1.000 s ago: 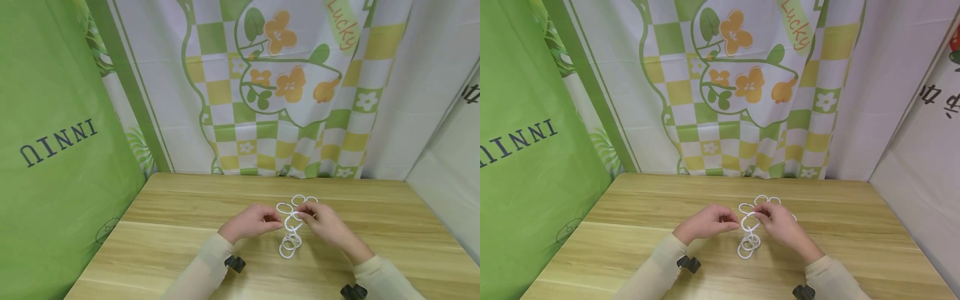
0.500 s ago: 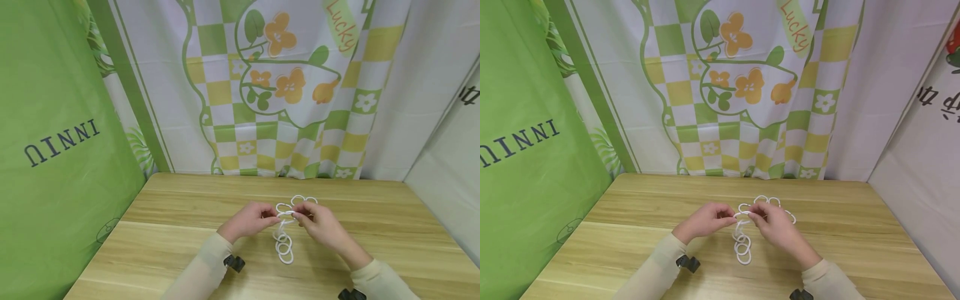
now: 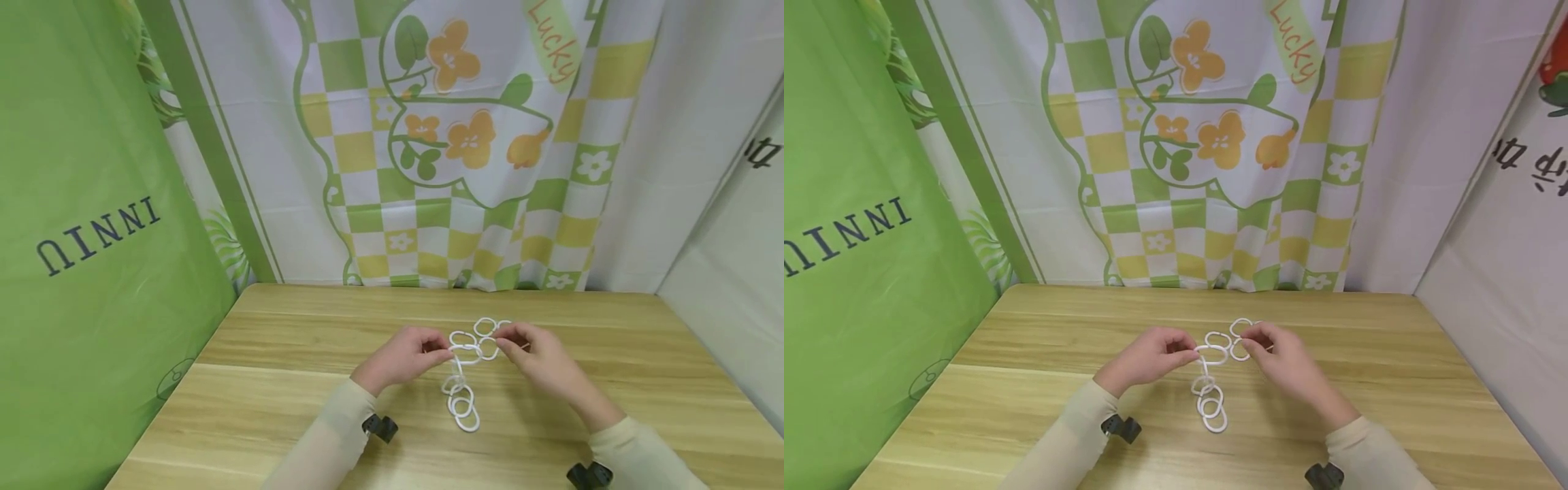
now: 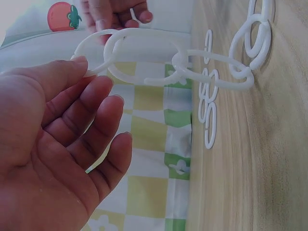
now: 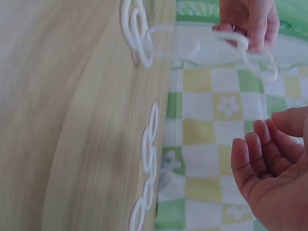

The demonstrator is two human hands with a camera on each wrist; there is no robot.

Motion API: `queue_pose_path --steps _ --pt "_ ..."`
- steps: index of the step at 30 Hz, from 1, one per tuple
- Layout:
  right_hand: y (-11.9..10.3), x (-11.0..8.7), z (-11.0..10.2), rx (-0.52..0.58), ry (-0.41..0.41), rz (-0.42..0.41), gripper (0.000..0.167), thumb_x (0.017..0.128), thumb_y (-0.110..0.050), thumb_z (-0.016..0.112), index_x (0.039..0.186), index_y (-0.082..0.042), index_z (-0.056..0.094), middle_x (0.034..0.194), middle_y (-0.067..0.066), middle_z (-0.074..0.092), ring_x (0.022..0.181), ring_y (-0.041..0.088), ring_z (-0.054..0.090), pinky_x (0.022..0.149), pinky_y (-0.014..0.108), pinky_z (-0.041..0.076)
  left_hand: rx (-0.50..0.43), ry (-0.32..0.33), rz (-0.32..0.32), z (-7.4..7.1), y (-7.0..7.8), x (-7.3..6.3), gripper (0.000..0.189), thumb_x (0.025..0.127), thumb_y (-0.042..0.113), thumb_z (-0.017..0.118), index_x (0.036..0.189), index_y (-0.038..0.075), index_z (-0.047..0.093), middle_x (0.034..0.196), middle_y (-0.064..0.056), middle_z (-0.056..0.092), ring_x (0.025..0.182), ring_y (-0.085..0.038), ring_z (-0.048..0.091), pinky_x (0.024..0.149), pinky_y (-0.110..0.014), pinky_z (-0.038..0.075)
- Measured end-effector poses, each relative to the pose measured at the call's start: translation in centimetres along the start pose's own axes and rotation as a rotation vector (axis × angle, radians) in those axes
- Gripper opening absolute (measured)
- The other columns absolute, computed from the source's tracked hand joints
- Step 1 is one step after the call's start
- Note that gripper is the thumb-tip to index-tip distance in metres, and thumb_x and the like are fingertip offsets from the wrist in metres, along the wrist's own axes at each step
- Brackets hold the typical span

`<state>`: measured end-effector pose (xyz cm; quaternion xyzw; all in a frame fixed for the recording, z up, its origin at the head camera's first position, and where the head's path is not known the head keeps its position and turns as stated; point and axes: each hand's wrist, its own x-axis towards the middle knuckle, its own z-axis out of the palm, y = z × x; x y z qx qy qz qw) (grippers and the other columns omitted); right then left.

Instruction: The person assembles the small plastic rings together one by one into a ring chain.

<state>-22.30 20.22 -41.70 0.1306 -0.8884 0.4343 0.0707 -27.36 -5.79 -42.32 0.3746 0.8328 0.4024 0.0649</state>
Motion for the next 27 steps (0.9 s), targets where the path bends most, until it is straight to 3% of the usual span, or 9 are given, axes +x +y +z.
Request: queue_pose_path --steps 8,13,20,27 --pt "2.3 1.0 -2.3 0.062 -0.005 0.143 0.026 0.100 -0.017 0.058 0.113 0.005 0.063 0.092 0.008 0.065 0.079 0.018 0.059 0.067 0.033 0.054 -0.017 0.003 -0.007 0.0 -0.2 -0.1 0.011 0.096 0.024 0.066 0.091 0.016 0.070 0.076 0.012 0.061 0.067 -0.002 0.051 0.061 -0.020 0.044" --pt "4.2 1.6 -3.2 -0.020 -0.037 0.167 0.028 0.099 -0.014 0.058 0.113 0.010 0.061 0.094 0.012 0.066 0.077 0.018 0.057 0.061 0.029 0.049 -0.034 0.002 -0.004 0.1 -0.2 -0.1 0.011 0.096 0.024 0.066 0.090 0.016 0.070 0.077 0.011 0.063 0.066 -0.002 0.052 0.061 -0.020 0.044" --pt "6.2 2.4 -4.0 -0.263 -0.137 0.145 0.025 0.094 -0.018 0.062 0.102 0.004 0.069 0.093 0.011 0.068 0.082 0.020 0.058 0.071 0.037 0.046 -0.028 -0.010 -0.017 0.2 -0.2 0.0 0.012 0.096 0.025 0.066 0.091 0.015 0.071 0.076 0.011 0.063 0.065 -0.003 0.051 0.060 -0.020 0.044" --pt "7.3 2.1 -4.4 -0.328 -0.220 0.268 0.019 0.091 -0.016 0.061 0.094 0.002 0.067 0.074 0.004 0.059 0.065 0.019 0.054 0.058 0.033 0.043 -0.034 -0.017 -0.016 0.1 0.2 0.1 0.012 0.096 0.024 0.066 0.092 0.014 0.071 0.078 0.009 0.064 0.067 -0.002 0.053 0.063 -0.020 0.045"
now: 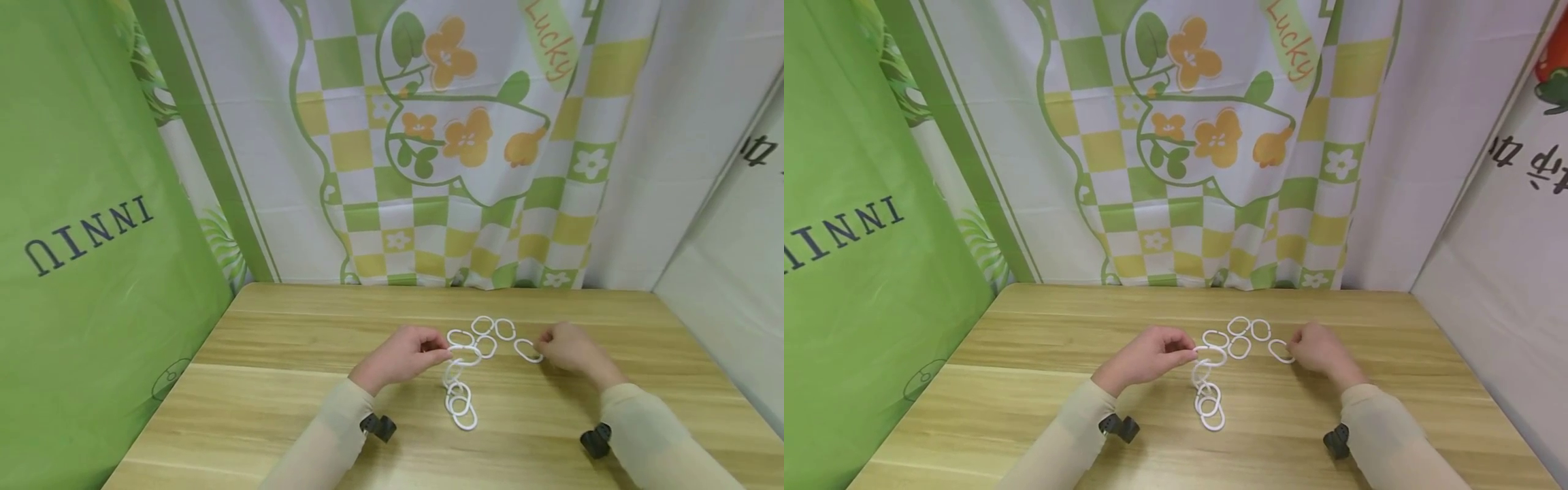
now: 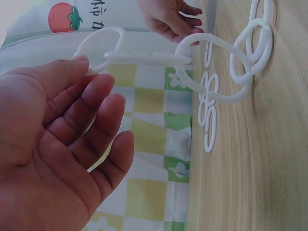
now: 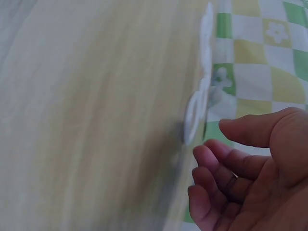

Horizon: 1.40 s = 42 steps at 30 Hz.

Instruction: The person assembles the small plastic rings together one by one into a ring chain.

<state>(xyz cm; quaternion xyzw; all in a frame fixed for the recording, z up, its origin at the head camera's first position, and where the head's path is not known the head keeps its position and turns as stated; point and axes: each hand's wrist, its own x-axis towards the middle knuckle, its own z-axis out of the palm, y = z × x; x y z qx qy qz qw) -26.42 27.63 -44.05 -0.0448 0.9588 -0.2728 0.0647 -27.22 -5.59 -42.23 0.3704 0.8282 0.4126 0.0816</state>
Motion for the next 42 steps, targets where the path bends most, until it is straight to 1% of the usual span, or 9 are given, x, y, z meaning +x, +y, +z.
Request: queue_pose_path --steps 5,9,13,17,19,24,30,35,42 --pt "0.4 0.3 0.3 -0.070 0.024 0.043 0.017 0.090 -0.020 0.063 0.085 -0.003 0.065 0.075 0.005 0.057 0.067 0.021 0.052 0.058 0.034 0.041 0.003 0.002 0.004 -0.1 0.0 0.0 0.011 0.096 0.024 0.066 0.091 0.015 0.070 0.079 0.006 0.065 0.067 -0.002 0.052 0.062 -0.020 0.044" --pt "0.7 0.6 0.8 -0.105 0.020 0.050 0.014 0.085 -0.021 0.066 0.077 -0.011 0.063 0.073 0.002 0.057 0.066 0.020 0.052 0.058 0.036 0.041 -0.003 -0.002 0.011 -0.1 0.0 0.0 0.011 0.096 0.024 0.066 0.092 0.015 0.070 0.082 -0.001 0.068 0.068 -0.002 0.053 0.062 -0.020 0.045" --pt "0.7 0.8 1.3 -0.149 0.012 -0.014 0.007 0.080 -0.013 0.062 0.073 -0.013 0.061 0.070 0.000 0.056 0.063 0.019 0.050 0.059 0.035 0.042 -0.005 0.000 0.006 -0.1 0.0 0.0 0.011 0.097 0.024 0.065 0.092 0.016 0.070 0.084 -0.005 0.069 0.068 -0.003 0.053 0.062 -0.020 0.044" --pt "0.5 0.9 1.8 -0.174 -0.029 -0.060 0.009 0.083 -0.007 0.057 0.075 -0.012 0.057 0.070 0.001 0.053 0.062 0.018 0.048 0.057 0.033 0.040 -0.008 0.005 0.000 0.0 0.0 0.0 0.010 0.096 0.024 0.066 0.091 0.016 0.070 0.082 -0.004 0.068 0.067 -0.003 0.052 0.062 -0.020 0.044" --pt "0.3 0.8 2.0 -0.178 -0.045 -0.063 0.009 0.084 -0.006 0.056 0.077 -0.012 0.055 0.071 0.000 0.051 0.063 0.018 0.048 0.057 0.033 0.039 -0.010 0.004 -0.002 0.0 0.0 0.0 0.010 0.096 0.023 0.066 0.090 0.016 0.070 0.081 -0.002 0.068 0.067 -0.004 0.052 0.061 -0.020 0.043" --pt "0.0 0.6 2.1 -0.163 -0.050 -0.061 0.009 0.088 -0.005 0.056 0.080 -0.010 0.054 0.073 0.001 0.050 0.064 0.019 0.048 0.058 0.033 0.039 -0.006 0.005 -0.006 0.0 -0.1 0.0 0.010 0.096 0.023 0.066 0.090 0.016 0.070 0.078 0.007 0.064 0.066 -0.005 0.052 0.060 -0.020 0.043" --pt "0.3 0.5 2.0 -0.099 -0.043 -0.055 0.004 0.088 -0.004 0.056 0.086 -0.005 0.053 0.076 0.003 0.051 0.068 0.020 0.048 0.060 0.034 0.040 0.004 0.004 -0.009 0.1 -0.2 0.0 0.010 0.096 0.025 0.065 0.091 0.017 0.069 0.079 0.008 0.064 0.068 -0.002 0.052 0.062 -0.020 0.045" --pt "0.1 0.1 1.8 -0.077 -0.034 -0.068 0.003 0.089 -0.006 0.059 0.090 -0.004 0.057 0.082 0.004 0.055 0.075 0.021 0.052 0.067 0.037 0.043 0.005 0.003 -0.011 -0.1 -0.3 0.0 0.011 0.097 0.026 0.064 0.091 0.018 0.069 0.078 0.010 0.063 0.067 -0.002 0.051 0.062 -0.020 0.044" --pt "-0.6 -0.6 1.9 0.010 -0.014 -0.104 0.005 0.091 -0.006 0.061 0.094 -0.001 0.063 0.084 0.005 0.061 0.076 0.019 0.054 0.068 0.036 0.045 -0.001 -0.009 -0.007 -0.1 -0.3 -0.1 0.013 0.098 0.024 0.064 0.093 0.014 0.069 0.080 0.006 0.064 0.068 -0.002 0.052 0.063 -0.020 0.045"
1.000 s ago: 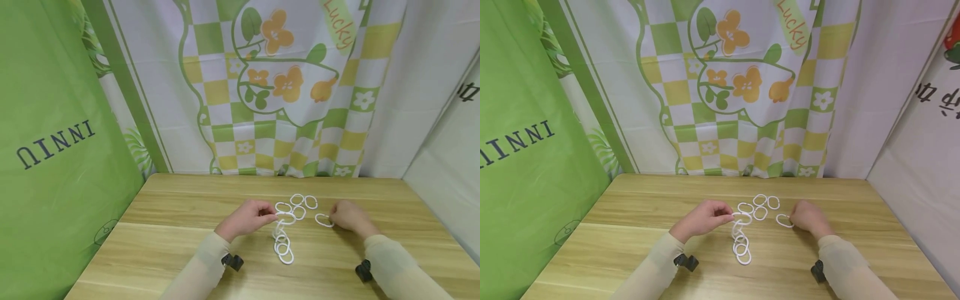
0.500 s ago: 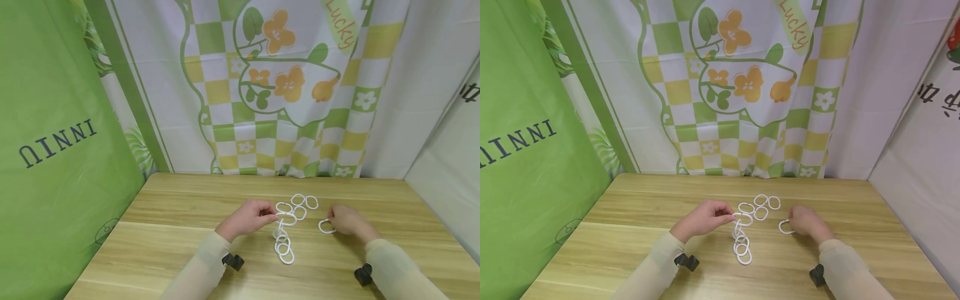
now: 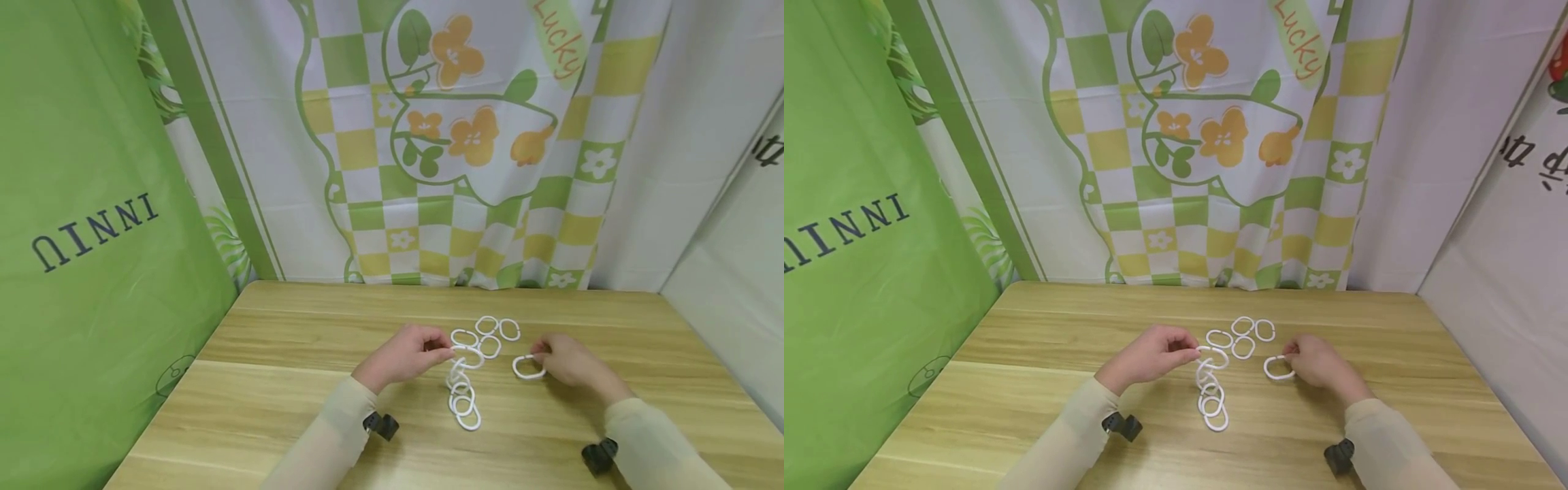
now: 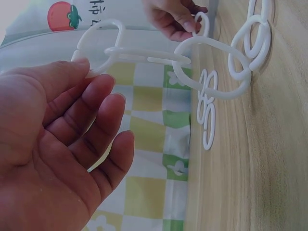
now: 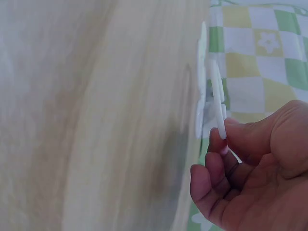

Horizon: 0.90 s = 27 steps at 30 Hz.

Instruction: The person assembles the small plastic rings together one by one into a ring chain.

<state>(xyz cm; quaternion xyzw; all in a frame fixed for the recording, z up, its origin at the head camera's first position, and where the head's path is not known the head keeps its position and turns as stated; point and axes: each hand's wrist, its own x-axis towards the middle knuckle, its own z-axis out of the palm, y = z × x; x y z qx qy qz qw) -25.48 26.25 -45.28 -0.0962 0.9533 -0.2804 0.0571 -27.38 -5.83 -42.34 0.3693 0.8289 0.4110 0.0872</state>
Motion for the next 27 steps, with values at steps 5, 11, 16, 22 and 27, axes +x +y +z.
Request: queue_pose_path --steps 5,11,16,22,27 --pt "-0.8 -0.6 0.3 0.031 0.012 -0.077 0.003 0.092 -0.005 0.062 0.092 -0.004 0.063 0.080 0.002 0.059 0.072 0.016 0.050 0.063 0.032 0.042 -0.001 0.002 -0.010 0.1 0.0 0.0 0.014 0.098 0.024 0.063 0.094 0.012 0.070 0.080 0.008 0.063 0.069 -0.003 0.052 0.063 -0.020 0.045" --pt "-2.3 -1.0 0.5 0.073 0.036 -0.154 0.005 0.094 -0.008 0.061 0.093 -0.004 0.063 0.082 0.002 0.061 0.073 0.014 0.052 0.065 0.030 0.043 0.012 0.003 -0.009 0.2 -0.2 0.1 0.010 0.097 0.019 0.064 0.093 0.012 0.069 0.079 0.010 0.062 0.070 -0.003 0.052 0.064 -0.021 0.045" --pt "-3.7 -1.3 0.5 0.110 0.055 -0.193 0.004 0.095 -0.009 0.061 0.095 -0.005 0.063 0.084 0.003 0.062 0.071 0.013 0.052 0.063 0.029 0.044 0.045 -0.004 -0.035 0.4 -0.8 0.3 0.006 0.096 0.019 0.065 0.091 0.017 0.068 0.078 0.012 0.060 0.072 -0.003 0.053 0.066 -0.021 0.046" --pt "-5.3 -1.6 0.6 0.189 0.028 -0.255 0.003 0.096 -0.008 0.060 0.098 -0.007 0.063 0.086 0.002 0.062 0.069 0.011 0.051 0.058 0.027 0.046 0.091 -0.016 -0.037 0.7 -1.2 0.3 0.006 0.096 0.020 0.065 0.092 0.016 0.068 0.078 0.012 0.060 0.072 -0.002 0.053 0.066 -0.020 0.046" --pt "-6.0 -1.5 0.8 0.209 0.035 -0.319 0.001 0.095 -0.008 0.063 0.096 -0.008 0.064 0.086 -0.003 0.061 0.074 0.010 0.054 0.063 0.027 0.047 0.106 -0.038 -0.043 1.0 -1.0 0.5 0.008 0.097 0.021 0.064 0.093 0.016 0.069 0.076 0.012 0.059 0.069 -0.002 0.051 0.063 -0.020 0.045"
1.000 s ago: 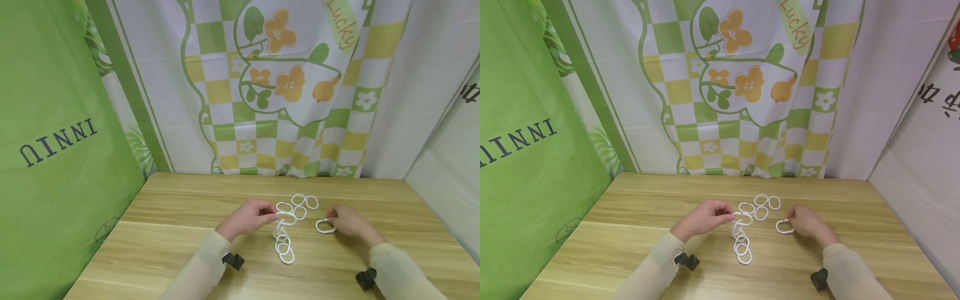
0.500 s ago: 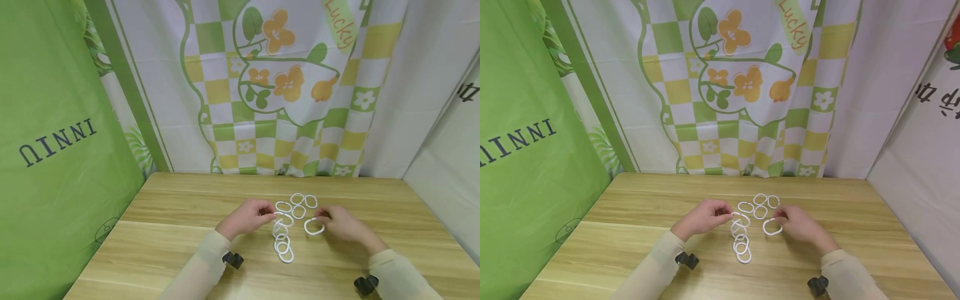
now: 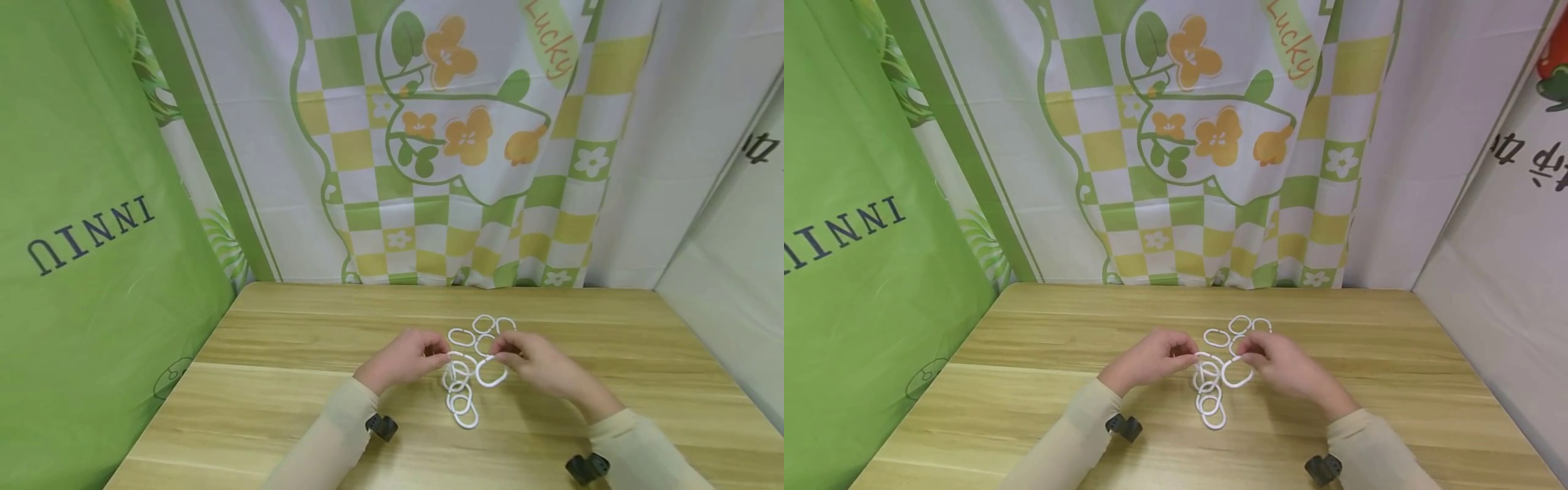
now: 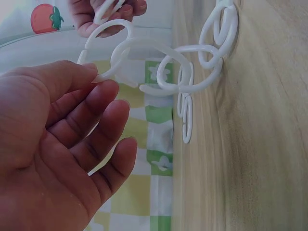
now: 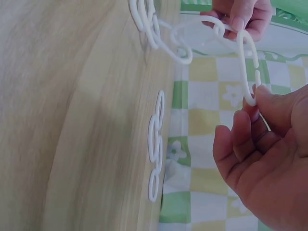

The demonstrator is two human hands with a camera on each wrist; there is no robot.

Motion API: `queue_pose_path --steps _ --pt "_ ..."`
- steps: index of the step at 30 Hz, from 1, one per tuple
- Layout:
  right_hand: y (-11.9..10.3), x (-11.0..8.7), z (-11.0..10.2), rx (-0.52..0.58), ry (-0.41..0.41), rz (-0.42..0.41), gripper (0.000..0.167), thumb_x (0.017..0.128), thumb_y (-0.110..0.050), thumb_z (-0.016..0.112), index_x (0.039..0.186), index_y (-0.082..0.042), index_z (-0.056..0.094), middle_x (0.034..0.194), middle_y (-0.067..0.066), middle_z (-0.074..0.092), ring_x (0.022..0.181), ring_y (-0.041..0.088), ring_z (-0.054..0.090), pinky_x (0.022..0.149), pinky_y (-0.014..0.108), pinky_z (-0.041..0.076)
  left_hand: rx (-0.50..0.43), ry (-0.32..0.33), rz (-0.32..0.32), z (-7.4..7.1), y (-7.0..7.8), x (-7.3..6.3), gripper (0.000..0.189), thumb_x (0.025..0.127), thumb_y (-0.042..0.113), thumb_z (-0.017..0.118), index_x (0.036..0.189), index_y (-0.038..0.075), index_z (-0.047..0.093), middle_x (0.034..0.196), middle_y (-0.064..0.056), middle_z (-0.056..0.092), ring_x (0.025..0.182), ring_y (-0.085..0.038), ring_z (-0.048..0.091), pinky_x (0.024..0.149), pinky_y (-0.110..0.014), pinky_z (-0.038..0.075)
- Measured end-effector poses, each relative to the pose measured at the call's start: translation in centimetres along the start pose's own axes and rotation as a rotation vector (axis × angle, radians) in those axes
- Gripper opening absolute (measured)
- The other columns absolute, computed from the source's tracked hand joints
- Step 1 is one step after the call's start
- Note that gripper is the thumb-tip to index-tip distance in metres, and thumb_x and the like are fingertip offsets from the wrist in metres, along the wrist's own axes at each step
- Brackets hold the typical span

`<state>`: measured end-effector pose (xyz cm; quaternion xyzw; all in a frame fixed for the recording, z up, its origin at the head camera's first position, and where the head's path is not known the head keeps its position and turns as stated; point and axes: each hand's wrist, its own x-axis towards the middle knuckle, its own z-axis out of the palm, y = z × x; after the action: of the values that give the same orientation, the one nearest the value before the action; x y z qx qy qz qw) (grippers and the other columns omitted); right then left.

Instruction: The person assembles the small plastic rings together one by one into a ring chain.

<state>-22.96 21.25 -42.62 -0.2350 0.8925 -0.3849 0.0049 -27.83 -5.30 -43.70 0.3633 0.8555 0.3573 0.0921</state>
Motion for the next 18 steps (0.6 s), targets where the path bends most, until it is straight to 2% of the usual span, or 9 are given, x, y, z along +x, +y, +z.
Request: queue_pose_path --steps 4,9,18 --pt "0.0 0.3 0.6 0.007 -0.016 -0.039 0.003 0.094 -0.005 0.064 0.095 -0.008 0.064 0.087 -0.002 0.062 0.080 0.009 0.056 0.069 0.027 0.049 0.000 -0.009 -0.001 0.3 0.2 0.1 0.007 0.096 0.019 0.065 0.094 0.015 0.070 0.076 0.012 0.061 0.068 -0.001 0.052 0.064 -0.019 0.046" --pt "0.2 0.4 1.4 0.023 -0.029 -0.052 0.007 0.093 -0.003 0.063 0.093 -0.010 0.063 0.087 0.004 0.064 0.078 0.009 0.056 0.069 0.027 0.049 0.034 -0.019 0.045 0.8 0.3 0.3 0.008 0.095 0.018 0.066 0.095 0.013 0.072 0.077 0.014 0.062 0.069 0.002 0.053 0.066 -0.017 0.046" --pt "0.2 0.6 1.7 0.017 -0.031 -0.053 0.003 0.094 -0.008 0.064 0.094 -0.011 0.065 0.087 0.002 0.064 0.078 0.009 0.056 0.069 0.028 0.049 0.100 -0.021 0.098 0.8 0.5 0.3 0.010 0.096 0.020 0.066 0.098 0.013 0.073 0.084 0.013 0.066 0.073 0.002 0.055 0.069 -0.016 0.046"
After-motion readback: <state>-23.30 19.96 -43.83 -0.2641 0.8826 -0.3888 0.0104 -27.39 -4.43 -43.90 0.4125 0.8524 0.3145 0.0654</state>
